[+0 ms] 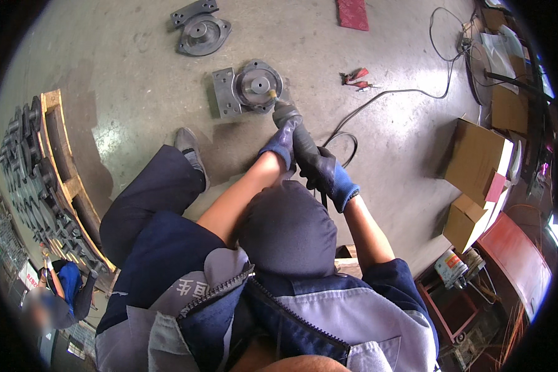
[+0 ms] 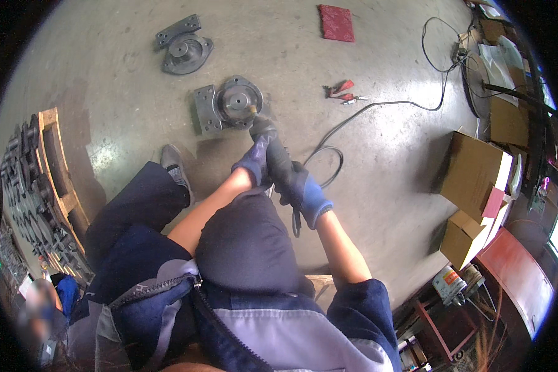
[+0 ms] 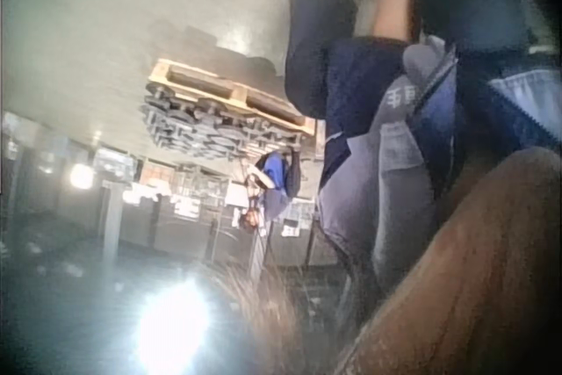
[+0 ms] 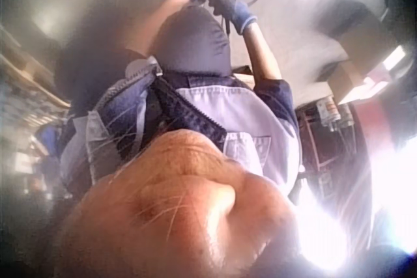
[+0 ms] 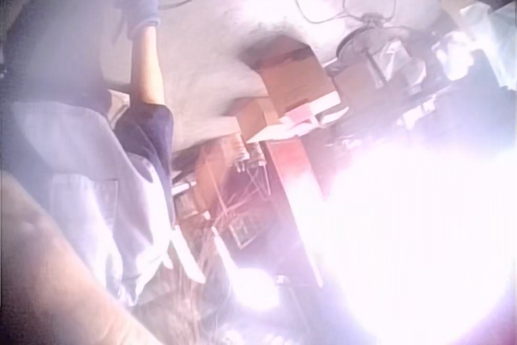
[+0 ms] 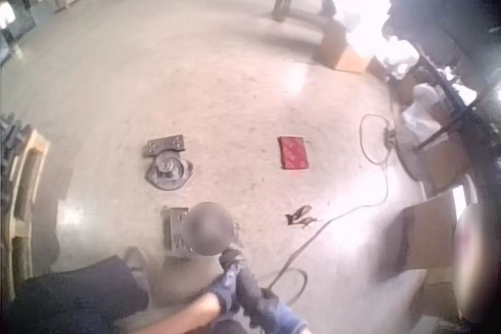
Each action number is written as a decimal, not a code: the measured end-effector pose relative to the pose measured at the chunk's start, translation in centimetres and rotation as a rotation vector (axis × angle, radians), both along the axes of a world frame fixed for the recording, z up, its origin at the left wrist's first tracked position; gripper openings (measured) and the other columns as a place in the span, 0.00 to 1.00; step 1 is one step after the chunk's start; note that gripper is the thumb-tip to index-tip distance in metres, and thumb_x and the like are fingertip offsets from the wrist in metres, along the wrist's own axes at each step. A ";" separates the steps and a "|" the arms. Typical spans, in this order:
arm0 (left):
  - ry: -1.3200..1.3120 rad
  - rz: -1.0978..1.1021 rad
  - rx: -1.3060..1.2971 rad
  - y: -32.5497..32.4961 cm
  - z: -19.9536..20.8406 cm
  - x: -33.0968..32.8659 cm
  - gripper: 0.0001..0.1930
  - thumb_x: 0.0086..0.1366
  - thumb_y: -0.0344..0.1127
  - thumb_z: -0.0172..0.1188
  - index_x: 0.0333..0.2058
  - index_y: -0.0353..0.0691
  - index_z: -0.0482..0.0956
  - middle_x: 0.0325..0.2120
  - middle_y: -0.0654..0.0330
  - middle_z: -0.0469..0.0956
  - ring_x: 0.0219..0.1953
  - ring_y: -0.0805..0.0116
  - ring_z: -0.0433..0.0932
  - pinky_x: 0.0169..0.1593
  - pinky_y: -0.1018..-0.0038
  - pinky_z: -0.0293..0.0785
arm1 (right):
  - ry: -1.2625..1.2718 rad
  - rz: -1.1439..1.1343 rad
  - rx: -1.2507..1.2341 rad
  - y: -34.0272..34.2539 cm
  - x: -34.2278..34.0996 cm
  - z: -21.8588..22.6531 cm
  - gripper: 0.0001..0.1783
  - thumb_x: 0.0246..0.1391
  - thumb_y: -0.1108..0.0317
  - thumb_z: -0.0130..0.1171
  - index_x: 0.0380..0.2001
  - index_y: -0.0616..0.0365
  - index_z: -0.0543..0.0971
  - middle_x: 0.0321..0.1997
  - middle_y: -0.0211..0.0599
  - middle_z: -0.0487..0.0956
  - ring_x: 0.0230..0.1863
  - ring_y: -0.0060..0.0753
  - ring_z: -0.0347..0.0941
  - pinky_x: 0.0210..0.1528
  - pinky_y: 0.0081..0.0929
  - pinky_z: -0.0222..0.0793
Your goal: The person sits on the floor and uses a handheld rotary tool to grind the surface of several metal parts. They hold each part with one hand and operate the tool with the other, occasionally flipping the parts to work on different sides. After grinding, the person uses a red sanding block to manually smooth the surface of the parts.
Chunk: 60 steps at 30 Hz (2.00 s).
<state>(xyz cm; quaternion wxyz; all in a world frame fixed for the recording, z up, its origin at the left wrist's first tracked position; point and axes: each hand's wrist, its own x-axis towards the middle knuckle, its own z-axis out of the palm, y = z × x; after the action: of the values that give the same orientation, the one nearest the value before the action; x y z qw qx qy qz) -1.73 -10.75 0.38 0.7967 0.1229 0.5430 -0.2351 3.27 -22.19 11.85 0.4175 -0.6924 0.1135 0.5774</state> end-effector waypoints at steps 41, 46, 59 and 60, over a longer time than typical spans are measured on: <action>-0.052 0.134 0.144 0.9 -0.3 4.3 0.47 0.50 0.67 0.57 0.59 0.35 0.63 0.57 0.45 0.65 0.57 0.53 0.66 0.58 0.60 0.62 | -0.079 0.009 0.129 0.4 3.9 -2.7 0.26 0.53 0.58 0.59 0.48 0.66 0.70 0.29 0.36 0.76 0.24 0.23 0.72 0.20 0.20 0.67; -0.005 -0.066 0.091 1.3 3.8 3.9 0.52 0.50 0.74 0.50 0.63 0.37 0.56 0.59 0.46 0.63 0.58 0.53 0.65 0.57 0.64 0.62 | -0.062 0.056 0.009 0.6 3.4 -0.6 0.26 0.52 0.56 0.60 0.46 0.65 0.71 0.28 0.35 0.76 0.24 0.23 0.72 0.20 0.21 0.67; -0.070 0.145 0.067 -0.6 1.4 1.5 0.35 0.56 0.68 0.50 0.49 0.42 0.72 0.39 0.52 0.75 0.40 0.60 0.73 0.46 0.66 0.70 | -0.128 0.180 0.154 -1.5 2.0 -2.4 0.23 0.53 0.55 0.58 0.43 0.63 0.72 0.25 0.32 0.74 0.21 0.21 0.69 0.19 0.20 0.65; -0.067 0.156 0.079 -0.7 1.8 1.6 0.35 0.56 0.68 0.50 0.48 0.42 0.72 0.38 0.52 0.75 0.40 0.60 0.73 0.45 0.66 0.70 | -0.144 0.201 0.156 -2.0 1.8 -3.2 0.23 0.52 0.55 0.59 0.43 0.63 0.72 0.25 0.32 0.74 0.21 0.21 0.69 0.19 0.20 0.66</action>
<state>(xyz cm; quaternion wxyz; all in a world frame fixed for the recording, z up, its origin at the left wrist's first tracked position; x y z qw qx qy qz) -0.09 -11.49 2.15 0.8247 0.1196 0.5330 -0.1465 5.10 -24.16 8.68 0.4172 -0.7054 -0.0319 0.5722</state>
